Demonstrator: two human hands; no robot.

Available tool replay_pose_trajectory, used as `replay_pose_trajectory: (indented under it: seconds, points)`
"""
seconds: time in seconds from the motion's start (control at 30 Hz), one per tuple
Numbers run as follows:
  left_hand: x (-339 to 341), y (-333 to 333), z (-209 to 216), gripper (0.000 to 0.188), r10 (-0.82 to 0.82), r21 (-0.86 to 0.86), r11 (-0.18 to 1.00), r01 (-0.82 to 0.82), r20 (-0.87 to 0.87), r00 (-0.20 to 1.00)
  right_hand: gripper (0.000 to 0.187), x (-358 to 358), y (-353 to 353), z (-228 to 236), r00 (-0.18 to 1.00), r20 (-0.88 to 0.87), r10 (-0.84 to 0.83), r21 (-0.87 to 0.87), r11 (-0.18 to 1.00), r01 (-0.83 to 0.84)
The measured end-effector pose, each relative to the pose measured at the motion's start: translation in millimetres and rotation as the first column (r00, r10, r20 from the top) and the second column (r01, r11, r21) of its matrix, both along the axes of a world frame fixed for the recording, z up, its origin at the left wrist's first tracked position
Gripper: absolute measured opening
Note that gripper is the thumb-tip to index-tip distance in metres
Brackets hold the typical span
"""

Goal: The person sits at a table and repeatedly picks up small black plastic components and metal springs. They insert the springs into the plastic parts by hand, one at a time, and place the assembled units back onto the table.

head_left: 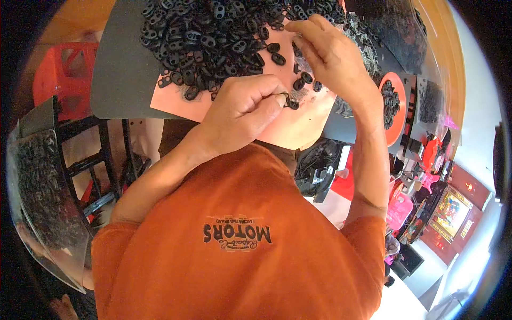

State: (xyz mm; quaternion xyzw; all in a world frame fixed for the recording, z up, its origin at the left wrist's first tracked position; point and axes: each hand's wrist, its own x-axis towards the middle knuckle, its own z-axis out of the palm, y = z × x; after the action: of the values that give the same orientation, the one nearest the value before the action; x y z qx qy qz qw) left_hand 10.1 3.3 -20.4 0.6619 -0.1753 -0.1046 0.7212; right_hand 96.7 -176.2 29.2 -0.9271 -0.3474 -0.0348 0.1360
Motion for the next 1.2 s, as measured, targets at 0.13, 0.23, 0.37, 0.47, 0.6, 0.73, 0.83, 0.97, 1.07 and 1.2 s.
replay_pose_trajectory:
  seconds: [0.13, 0.23, 0.37, 0.47, 0.6, 0.73, 0.83, 0.97, 1.07, 1.2]
  points:
    - [0.3, 1.8, -2.4, 0.014, -0.027, 0.010, 1.000, 0.027, 0.015, 1.000, 0.018, -2.0, 5.8, -1.5, 0.999, -0.035, 0.029, 0.057, 0.998, -0.027]
    - [0.4, 3.0, -0.6, 0.014, 0.000, 0.005, 1.000, 0.000, 0.089, 0.996, 0.019, -7.7, 9.9, 0.8, 0.994, -0.111, 0.019, 0.010, 1.000, -0.018]
    - [-1.4, 3.5, -3.4, 0.012, 0.021, -0.016, 1.000, -0.019, 0.110, 0.994, 0.018, -10.0, -1.6, 1.7, 0.994, -0.107, -0.007, -0.059, 0.998, 0.000]
    - [-1.9, 2.2, -2.4, 0.011, 0.038, -0.035, 0.999, -0.034, 0.121, 0.992, 0.015, -17.8, -3.5, 1.7, 0.996, -0.086, 0.029, 0.031, 0.999, -0.026]
    - [-2.2, 3.6, -3.9, 0.012, 0.035, -0.015, 0.999, -0.033, 0.144, 0.989, 0.017, -30.5, 7.3, -4.0, 0.989, -0.147, -0.026, 0.000, 1.000, 0.027]
    - [-4.0, 4.8, 0.4, 0.013, 0.038, -0.017, 0.999, -0.037, 0.114, 0.993, 0.021, -29.8, 4.3, -10.3, 0.990, -0.131, -0.059, -0.061, 0.997, 0.052]
    - [-4.2, 4.7, -0.3, 0.014, 0.041, -0.018, 0.999, -0.040, 0.108, 0.993, 0.021, -30.5, 5.6, -3.8, 0.977, -0.178, -0.119, -0.087, 0.991, 0.105]
    - [-4.0, 4.5, -2.4, 0.014, 0.038, -0.006, 0.999, -0.037, 0.108, 0.993, 0.022, -30.5, 5.3, 2.7, 0.952, -0.269, -0.149, -0.012, 0.988, 0.151]
    - [-3.4, 2.8, -2.8, 0.014, 0.050, -0.004, 0.999, -0.050, 0.146, 0.988, 0.022, -29.4, 6.4, -2.3, 0.972, -0.201, -0.123, -0.052, 0.992, 0.115]
    - [-4.1, 2.6, -1.2, 0.015, 0.055, -0.009, 0.998, -0.055, 0.119, 0.991, 0.020, -26.4, 6.8, -4.2, 0.973, -0.197, -0.116, -0.066, 0.992, 0.105]
